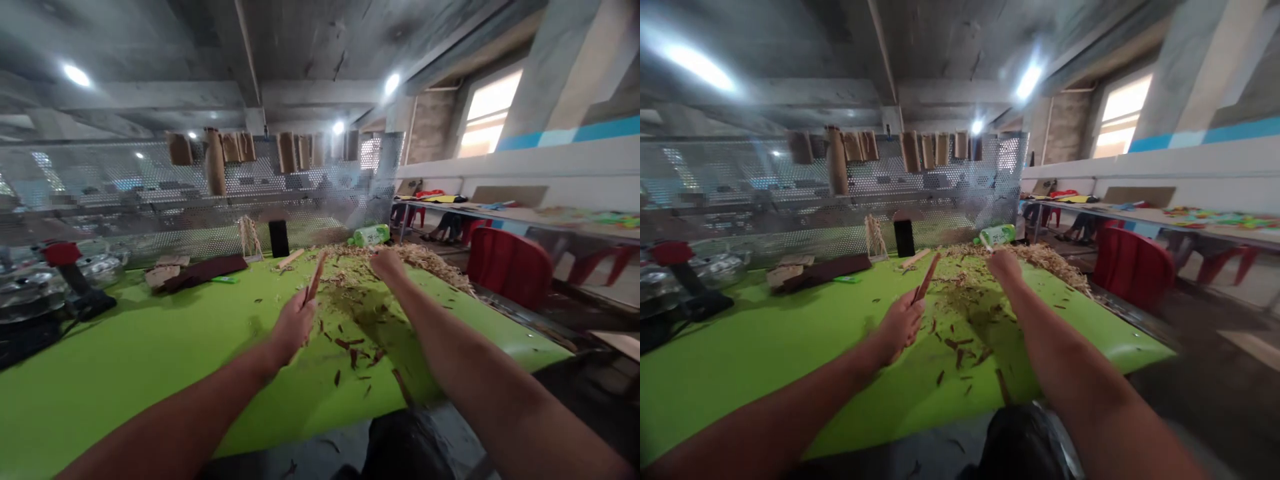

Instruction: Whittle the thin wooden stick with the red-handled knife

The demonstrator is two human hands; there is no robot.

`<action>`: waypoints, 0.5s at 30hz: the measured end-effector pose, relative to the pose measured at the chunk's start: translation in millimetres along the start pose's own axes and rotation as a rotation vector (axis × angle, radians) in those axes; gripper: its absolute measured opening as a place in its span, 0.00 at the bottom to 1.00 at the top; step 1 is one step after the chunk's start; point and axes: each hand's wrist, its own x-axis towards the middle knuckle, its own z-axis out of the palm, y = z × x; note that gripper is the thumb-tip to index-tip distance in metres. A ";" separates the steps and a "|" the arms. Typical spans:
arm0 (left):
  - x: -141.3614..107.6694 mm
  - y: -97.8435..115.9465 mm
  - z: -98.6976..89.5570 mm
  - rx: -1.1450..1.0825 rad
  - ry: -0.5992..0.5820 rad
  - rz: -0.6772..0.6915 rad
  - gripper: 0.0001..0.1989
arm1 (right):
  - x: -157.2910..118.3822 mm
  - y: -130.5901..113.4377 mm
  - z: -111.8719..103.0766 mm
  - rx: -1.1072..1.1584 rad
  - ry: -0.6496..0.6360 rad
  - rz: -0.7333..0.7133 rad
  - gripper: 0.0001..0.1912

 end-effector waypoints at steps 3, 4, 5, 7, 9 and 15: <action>12.6 0.9 -12.4 -0.090 0.031 -0.020 0.20 | -19.9 -30.9 21.4 0.010 0.026 -0.165 0.19; 15.2 0.7 -14.5 -0.103 0.042 -0.010 0.19 | -29.6 -42.1 28.3 0.010 0.025 -0.236 0.19; 17.0 0.2 -15.5 -0.110 0.055 0.002 0.17 | -39.7 -51.9 34.0 0.005 0.019 -0.310 0.18; 19.2 -1.7 -15.2 -0.115 0.084 0.018 0.16 | -58.9 -65.4 40.6 -0.024 -0.006 -0.436 0.18; 20.8 -4.1 -13.9 -0.111 0.104 0.040 0.16 | -74.2 -71.6 41.7 -0.071 -0.026 -0.523 0.17; 23.8 -4.8 -12.9 -0.058 0.105 0.062 0.20 | -90.0 -76.9 36.1 -0.192 -0.047 -0.581 0.17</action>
